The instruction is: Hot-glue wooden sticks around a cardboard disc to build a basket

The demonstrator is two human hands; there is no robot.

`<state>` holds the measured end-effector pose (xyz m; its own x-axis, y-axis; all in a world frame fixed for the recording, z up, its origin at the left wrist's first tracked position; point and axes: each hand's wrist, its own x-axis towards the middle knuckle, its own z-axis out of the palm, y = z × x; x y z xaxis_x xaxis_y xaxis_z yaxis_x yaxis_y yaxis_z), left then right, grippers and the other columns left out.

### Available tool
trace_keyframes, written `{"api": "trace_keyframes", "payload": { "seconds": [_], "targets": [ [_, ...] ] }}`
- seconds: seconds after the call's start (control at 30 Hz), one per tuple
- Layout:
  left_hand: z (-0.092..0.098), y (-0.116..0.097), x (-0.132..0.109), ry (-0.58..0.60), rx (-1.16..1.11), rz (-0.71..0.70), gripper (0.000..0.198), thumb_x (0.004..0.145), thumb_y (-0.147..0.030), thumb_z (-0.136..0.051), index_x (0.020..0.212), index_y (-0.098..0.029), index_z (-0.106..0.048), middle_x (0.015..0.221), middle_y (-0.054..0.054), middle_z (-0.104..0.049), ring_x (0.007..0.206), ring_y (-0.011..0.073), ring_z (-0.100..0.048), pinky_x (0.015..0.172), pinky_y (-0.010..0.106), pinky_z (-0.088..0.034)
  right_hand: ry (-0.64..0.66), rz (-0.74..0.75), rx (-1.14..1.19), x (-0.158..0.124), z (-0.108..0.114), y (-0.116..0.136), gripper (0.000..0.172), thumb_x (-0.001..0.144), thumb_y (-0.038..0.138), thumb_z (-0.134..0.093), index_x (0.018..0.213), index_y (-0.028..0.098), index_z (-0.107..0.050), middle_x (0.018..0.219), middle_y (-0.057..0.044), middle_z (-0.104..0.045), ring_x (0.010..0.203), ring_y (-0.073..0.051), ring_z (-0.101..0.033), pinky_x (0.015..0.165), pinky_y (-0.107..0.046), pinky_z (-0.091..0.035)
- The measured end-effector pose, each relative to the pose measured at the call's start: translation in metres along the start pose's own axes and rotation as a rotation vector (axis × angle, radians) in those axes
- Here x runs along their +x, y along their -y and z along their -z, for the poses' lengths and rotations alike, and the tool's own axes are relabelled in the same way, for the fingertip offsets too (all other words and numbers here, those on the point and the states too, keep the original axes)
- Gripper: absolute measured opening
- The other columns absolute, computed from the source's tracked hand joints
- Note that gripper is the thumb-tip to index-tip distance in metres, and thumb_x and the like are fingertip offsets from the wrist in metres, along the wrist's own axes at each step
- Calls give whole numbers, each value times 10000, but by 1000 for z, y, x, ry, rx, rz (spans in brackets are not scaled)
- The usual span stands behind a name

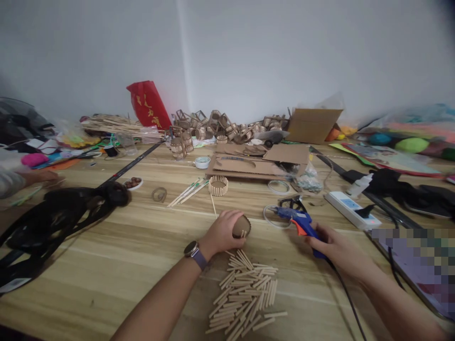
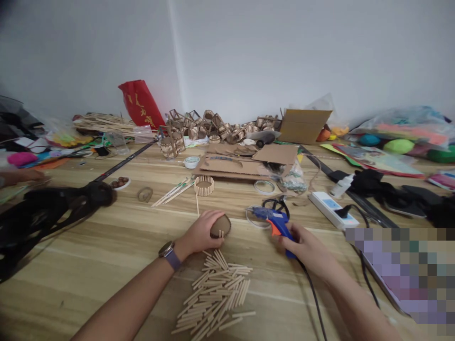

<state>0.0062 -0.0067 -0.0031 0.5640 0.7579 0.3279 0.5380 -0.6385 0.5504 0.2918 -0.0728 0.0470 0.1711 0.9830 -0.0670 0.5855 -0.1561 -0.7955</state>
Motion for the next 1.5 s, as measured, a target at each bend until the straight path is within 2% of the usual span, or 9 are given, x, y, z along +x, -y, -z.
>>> {"api": "trace_keyframes", "payload": {
  "seconds": [0.17, 0.23, 0.3, 0.4, 0.6, 0.9, 1.13, 1.33, 1.5],
  "targets": [
    [0, 1, 0, -5, -11, 20, 699, 641, -229, -713, 1294, -144, -476, 1329, 136, -528, 1230, 297, -460, 1083, 457, -371, 256, -170, 652, -15, -29, 14, 333, 599, 391, -700, 865, 204, -628, 651, 11, -594, 567, -141, -521, 525, -256, -412],
    [0, 1, -1, -8, -14, 22, 701, 641, -227, -711, 1296, -158, -471, 1327, 130, -527, 1230, 300, -459, 1078, 471, -371, 351, -165, 803, -17, -37, 15, 335, 594, 375, -720, 864, 196, -632, 661, 1, -587, 556, -127, -492, 501, -246, -388],
    [0, 2, -1, -13, -21, 24, 698, 644, -227, -709, 1298, -176, -469, 1326, 124, -527, 1230, 302, -460, 1076, 480, -369, 371, -134, 854, -17, -40, 15, 316, 594, 407, -738, 795, 188, -630, 684, -20, -597, 534, -113, -455, 470, -241, -360],
    [0, 2, -1, -19, -34, 36, 696, 646, -232, -713, 1296, -181, -470, 1323, 121, -530, 1229, 299, -463, 1077, 469, -368, 315, -116, 802, -15, -40, 10, 346, 581, 484, -752, 682, 187, -607, 681, -33, -614, 490, -101, -423, 441, -241, -341],
    [0, 3, -1, -26, -55, 36, 703, 643, -222, -708, 1302, -192, -464, 1319, 114, -534, 1227, 298, -469, 1075, 474, -367, 110, -60, 393, -19, -48, 0, 417, 602, 595, -724, 679, 186, -684, 723, -68, -705, 693, -224, -625, 614, -304, -487],
    [0, 3, -1, -49, -83, 45, 700, 647, -230, -705, 1303, -177, -464, 1308, 123, -539, 1219, 294, -474, 1069, 464, -376, 213, 110, 176, -20, -54, 7, 463, 619, 642, -682, 744, 197, -709, 704, -37, -711, 698, -227, -641, 728, -347, -537],
    [0, 4, -1, -47, -91, 54, 722, 636, -224, -706, 1313, -203, -458, 1309, 110, -541, 1225, 297, -476, 1070, 473, -371, 126, 175, 96, -19, -64, -4, 538, 661, 663, -619, 917, 204, -734, 835, -72, -747, 789, -270, -666, 754, -367, -543],
    [0, 3, -1, -45, -97, 49, 717, 635, -227, -706, 1309, -190, -464, 1305, 116, -541, 1221, 298, -476, 1070, 466, -375, 166, 172, 94, -22, -61, 9, 450, 663, 607, -629, 839, 204, -728, 840, -75, -752, 806, -279, -676, 803, -394, -542],
    [0, 3, -1, -52, -87, 48, 706, 639, -227, -700, 1305, -193, -468, 1298, 110, -549, 1211, 294, -484, 1067, 462, -381, 138, 164, 96, -22, -62, 8, 452, 652, 583, -646, 881, 201, -719, 877, -86, -754, 831, -292, -679, 816, -420, -539]
  ]
}}
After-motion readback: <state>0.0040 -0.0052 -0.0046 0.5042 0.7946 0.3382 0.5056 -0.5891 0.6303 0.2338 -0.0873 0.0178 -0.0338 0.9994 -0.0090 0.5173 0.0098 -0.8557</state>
